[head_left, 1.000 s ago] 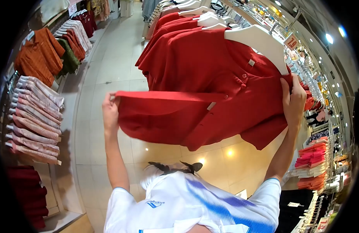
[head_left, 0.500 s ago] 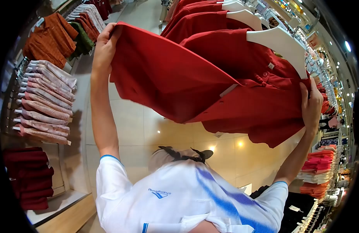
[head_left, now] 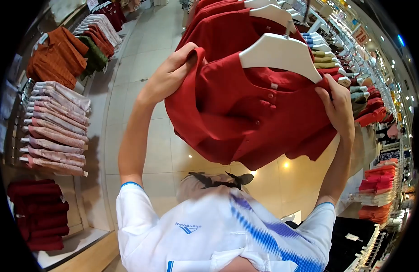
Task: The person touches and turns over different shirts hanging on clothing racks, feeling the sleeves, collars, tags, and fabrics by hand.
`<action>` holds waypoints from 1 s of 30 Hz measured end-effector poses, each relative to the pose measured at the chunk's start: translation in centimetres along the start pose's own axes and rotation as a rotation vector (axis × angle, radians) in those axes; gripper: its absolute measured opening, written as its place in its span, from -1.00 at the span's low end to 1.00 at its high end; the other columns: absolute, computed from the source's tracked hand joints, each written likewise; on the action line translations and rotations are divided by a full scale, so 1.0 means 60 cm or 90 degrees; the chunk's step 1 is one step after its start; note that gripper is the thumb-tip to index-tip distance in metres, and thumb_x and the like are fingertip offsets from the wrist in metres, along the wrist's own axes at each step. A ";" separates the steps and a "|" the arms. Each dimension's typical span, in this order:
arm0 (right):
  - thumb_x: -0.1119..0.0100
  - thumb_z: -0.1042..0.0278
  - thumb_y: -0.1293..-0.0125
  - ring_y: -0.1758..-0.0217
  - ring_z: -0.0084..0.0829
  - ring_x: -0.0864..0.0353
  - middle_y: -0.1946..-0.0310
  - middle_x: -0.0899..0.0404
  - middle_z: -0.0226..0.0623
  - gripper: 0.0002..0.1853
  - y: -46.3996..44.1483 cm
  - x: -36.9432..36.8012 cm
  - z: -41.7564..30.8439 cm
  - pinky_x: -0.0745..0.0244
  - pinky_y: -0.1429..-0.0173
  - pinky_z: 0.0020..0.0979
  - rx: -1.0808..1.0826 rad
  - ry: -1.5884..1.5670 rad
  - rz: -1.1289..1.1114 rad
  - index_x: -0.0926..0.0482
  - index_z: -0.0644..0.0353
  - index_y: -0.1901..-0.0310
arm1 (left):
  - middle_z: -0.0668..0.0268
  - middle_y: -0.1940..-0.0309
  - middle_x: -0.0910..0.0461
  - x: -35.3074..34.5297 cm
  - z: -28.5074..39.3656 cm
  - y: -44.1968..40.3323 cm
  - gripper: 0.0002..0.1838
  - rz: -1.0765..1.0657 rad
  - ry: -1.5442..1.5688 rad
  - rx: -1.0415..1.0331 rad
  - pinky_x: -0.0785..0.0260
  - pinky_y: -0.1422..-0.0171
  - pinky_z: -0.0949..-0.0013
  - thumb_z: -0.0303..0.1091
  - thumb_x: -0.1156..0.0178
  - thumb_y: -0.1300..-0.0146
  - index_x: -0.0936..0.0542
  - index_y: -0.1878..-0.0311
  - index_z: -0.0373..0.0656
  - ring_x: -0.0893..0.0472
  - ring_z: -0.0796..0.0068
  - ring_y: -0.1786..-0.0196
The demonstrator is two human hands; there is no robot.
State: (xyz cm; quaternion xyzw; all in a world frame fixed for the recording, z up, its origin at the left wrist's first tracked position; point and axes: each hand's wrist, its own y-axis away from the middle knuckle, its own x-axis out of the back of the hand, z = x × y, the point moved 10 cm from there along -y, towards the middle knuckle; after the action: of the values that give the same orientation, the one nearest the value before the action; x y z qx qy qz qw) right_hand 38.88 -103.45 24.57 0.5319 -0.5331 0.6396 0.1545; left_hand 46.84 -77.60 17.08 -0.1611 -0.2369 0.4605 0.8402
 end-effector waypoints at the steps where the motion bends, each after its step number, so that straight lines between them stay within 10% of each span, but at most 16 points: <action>1: -0.15 0.37 -0.27 0.44 -0.03 -0.44 0.50 -0.45 -0.03 -0.81 0.003 -0.007 0.010 -0.33 0.33 -0.29 -0.002 0.015 -0.002 -0.44 0.32 0.22 | 0.34 0.21 -0.49 0.002 0.002 0.002 -0.82 0.006 -0.070 0.019 -0.24 -0.07 0.55 -0.54 0.21 -0.33 -0.42 0.17 -0.28 -0.42 0.56 0.13; 4: -0.16 0.34 -0.26 0.43 -0.03 -0.45 0.51 -0.45 -0.03 -0.78 0.006 -0.012 0.023 -0.33 0.34 -0.28 0.003 -0.008 0.007 -0.43 0.33 0.22 | 0.32 0.28 -0.48 -0.016 0.013 0.004 -0.78 -0.005 -0.184 0.060 -0.24 -0.02 0.54 -0.59 0.16 -0.24 -0.43 0.11 -0.26 -0.43 0.51 0.20; 7: -0.18 0.26 -0.25 0.44 -0.05 -0.46 0.53 -0.45 -0.03 -0.72 0.016 -0.020 0.047 -0.33 0.35 -0.26 0.010 0.041 0.034 -0.45 0.32 0.18 | 0.01 0.39 -0.58 -0.060 0.034 0.000 -0.80 -0.054 -0.317 0.004 -0.37 0.21 0.27 -0.38 -0.01 -0.32 -0.39 0.08 -0.30 -0.57 0.03 0.32; 11: -0.22 0.34 -0.23 0.31 -0.02 -0.51 0.37 -0.51 0.08 -0.57 0.033 -0.040 0.084 -0.39 0.21 -0.28 -0.030 0.078 -0.003 -0.41 0.51 -0.01 | 0.04 0.27 -0.55 -0.088 0.020 0.004 -0.55 -0.115 -0.304 0.049 -0.31 0.04 0.36 -0.34 -0.22 -0.15 -0.35 -0.06 -0.33 -0.54 0.16 0.16; 14: -0.21 0.35 -0.23 0.25 0.00 -0.54 0.32 -0.53 0.07 -0.61 0.043 -0.046 0.089 -0.42 0.15 -0.28 -0.043 0.075 -0.007 -0.44 0.45 0.01 | 0.04 0.54 -0.51 -0.114 0.025 -0.002 -0.68 -0.143 -0.400 -0.042 -0.28 0.37 0.18 -0.34 -0.23 -0.19 -0.37 0.14 -0.32 -0.50 0.07 0.47; 18: -0.23 0.36 -0.20 0.00 -0.09 -0.47 0.09 -0.49 -0.08 -0.67 0.065 -0.011 0.046 -0.35 -0.08 -0.26 -0.011 0.174 0.218 -0.45 0.28 0.04 | 0.06 0.59 -0.48 -0.121 0.032 -0.012 -0.73 -0.109 -0.325 -0.063 -0.24 0.43 0.18 -0.40 -0.22 -0.16 -0.37 0.18 -0.28 -0.47 0.06 0.50; 22: -0.50 0.13 0.10 -0.05 -0.07 -0.39 0.04 -0.41 -0.06 -0.29 0.204 -0.062 -0.005 -0.32 -0.07 -0.16 -0.043 -0.065 0.456 -0.36 0.30 -0.03 | 0.03 0.51 -0.50 -0.116 0.049 -0.012 -0.73 -0.097 -0.353 -0.038 -0.28 0.36 0.26 -0.50 -0.20 -0.12 -0.39 0.13 -0.28 -0.48 0.01 0.45; 30: -0.41 0.40 0.12 -0.09 0.10 -0.35 -0.01 -0.36 0.04 -0.34 0.219 -0.340 0.050 -0.32 -0.11 -0.02 -0.388 0.000 0.303 -0.32 0.31 -0.06 | 0.12 0.48 -0.52 -0.112 0.075 -0.029 -0.71 -0.056 -0.313 0.027 -0.33 0.27 0.43 -0.54 -0.20 -0.14 -0.41 0.07 -0.31 -0.48 0.38 0.44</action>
State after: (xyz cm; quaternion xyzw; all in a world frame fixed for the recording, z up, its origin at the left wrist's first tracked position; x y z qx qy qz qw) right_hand 38.29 -103.47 0.11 0.3229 -0.8075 0.4695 0.1525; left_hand 42.47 -83.97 19.98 -0.0159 -0.4316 0.4535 0.7796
